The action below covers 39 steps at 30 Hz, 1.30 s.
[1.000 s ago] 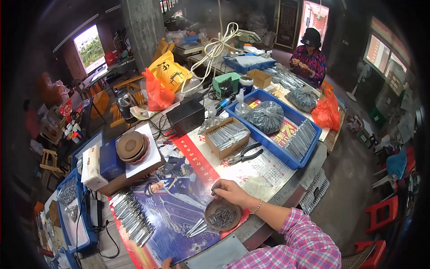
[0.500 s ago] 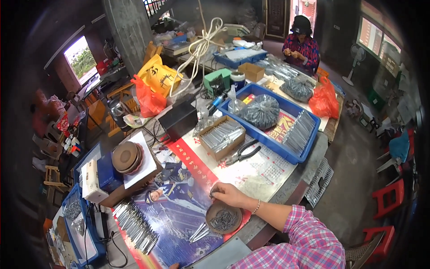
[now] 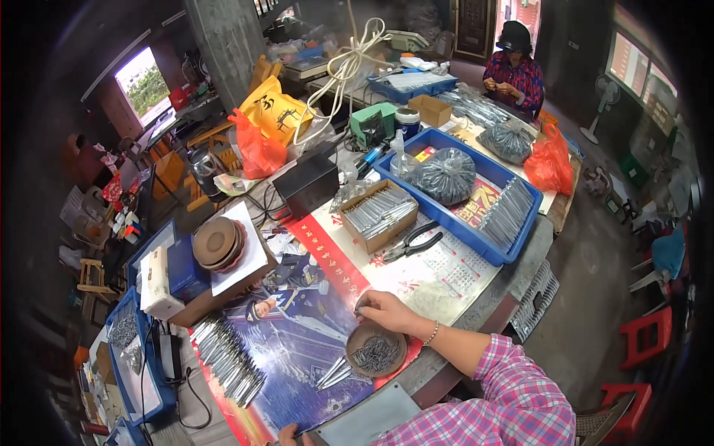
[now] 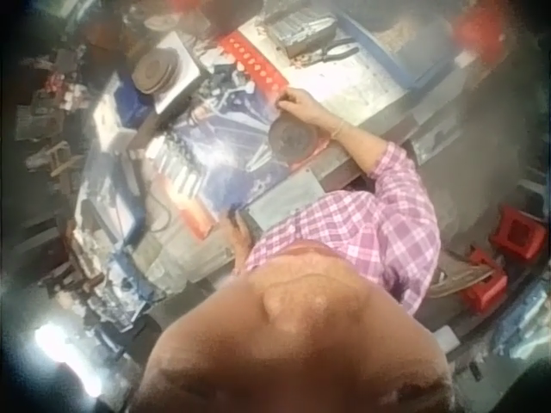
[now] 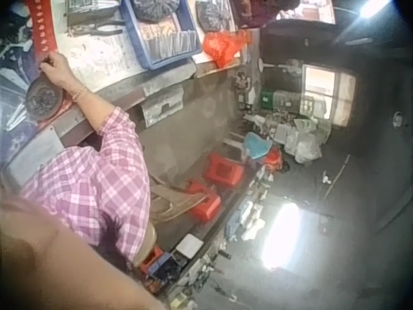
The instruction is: The person assembles metal components by picking up metal strips and small fasteners from a bowl and joining them together by hand.
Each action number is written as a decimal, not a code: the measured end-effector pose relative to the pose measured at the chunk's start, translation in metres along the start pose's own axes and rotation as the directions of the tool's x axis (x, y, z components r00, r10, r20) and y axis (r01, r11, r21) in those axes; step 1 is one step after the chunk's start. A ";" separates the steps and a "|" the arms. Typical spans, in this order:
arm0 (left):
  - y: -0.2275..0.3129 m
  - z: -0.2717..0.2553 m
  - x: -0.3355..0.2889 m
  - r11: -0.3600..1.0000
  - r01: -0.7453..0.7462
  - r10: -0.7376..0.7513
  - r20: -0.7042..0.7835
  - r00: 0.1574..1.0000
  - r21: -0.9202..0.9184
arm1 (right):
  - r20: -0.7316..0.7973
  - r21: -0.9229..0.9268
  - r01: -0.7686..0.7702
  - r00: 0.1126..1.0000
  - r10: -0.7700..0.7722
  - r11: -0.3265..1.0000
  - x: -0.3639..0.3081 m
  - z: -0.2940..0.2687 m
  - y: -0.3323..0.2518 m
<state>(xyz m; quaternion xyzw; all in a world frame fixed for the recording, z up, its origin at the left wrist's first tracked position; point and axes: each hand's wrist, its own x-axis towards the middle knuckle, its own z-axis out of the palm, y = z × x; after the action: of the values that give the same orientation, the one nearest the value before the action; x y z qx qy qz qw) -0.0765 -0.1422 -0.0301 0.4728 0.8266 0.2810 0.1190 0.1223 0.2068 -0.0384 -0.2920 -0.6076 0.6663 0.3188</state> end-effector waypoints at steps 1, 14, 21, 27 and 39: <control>0.002 0.000 0.001 1.000 0.004 -0.004 0.001 1.000 -0.028 | 0.001 -0.003 0.001 1.000 -0.001 1.000 0.000 -0.001 -0.001; -0.004 -0.001 -0.009 0.998 0.005 -0.006 -0.028 1.000 -0.059 | -0.002 -0.133 0.001 1.000 -0.002 0.991 -0.004 -0.001 0.009; -0.005 0.008 -0.001 0.999 -0.048 0.045 -0.139 0.989 -0.023 | -0.068 -0.153 -0.041 0.997 0.031 0.987 0.000 -0.001 0.003; 0.007 0.003 0.003 0.990 -0.041 0.024 -0.128 0.992 -0.138 | 0.000 0.062 -0.029 1.000 0.029 0.998 0.007 -0.001 -0.006; -0.002 0.003 -0.004 0.976 -0.082 0.052 -0.149 0.987 -0.201 | 0.022 0.045 -0.076 0.997 0.075 0.996 -0.006 -0.001 -0.003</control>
<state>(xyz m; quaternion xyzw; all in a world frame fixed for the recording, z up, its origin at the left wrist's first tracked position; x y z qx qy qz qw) -0.0746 -0.1456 -0.0339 0.4641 0.7830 0.4024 0.0984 0.1269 0.2031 -0.0353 -0.3008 -0.5839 0.6944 0.2939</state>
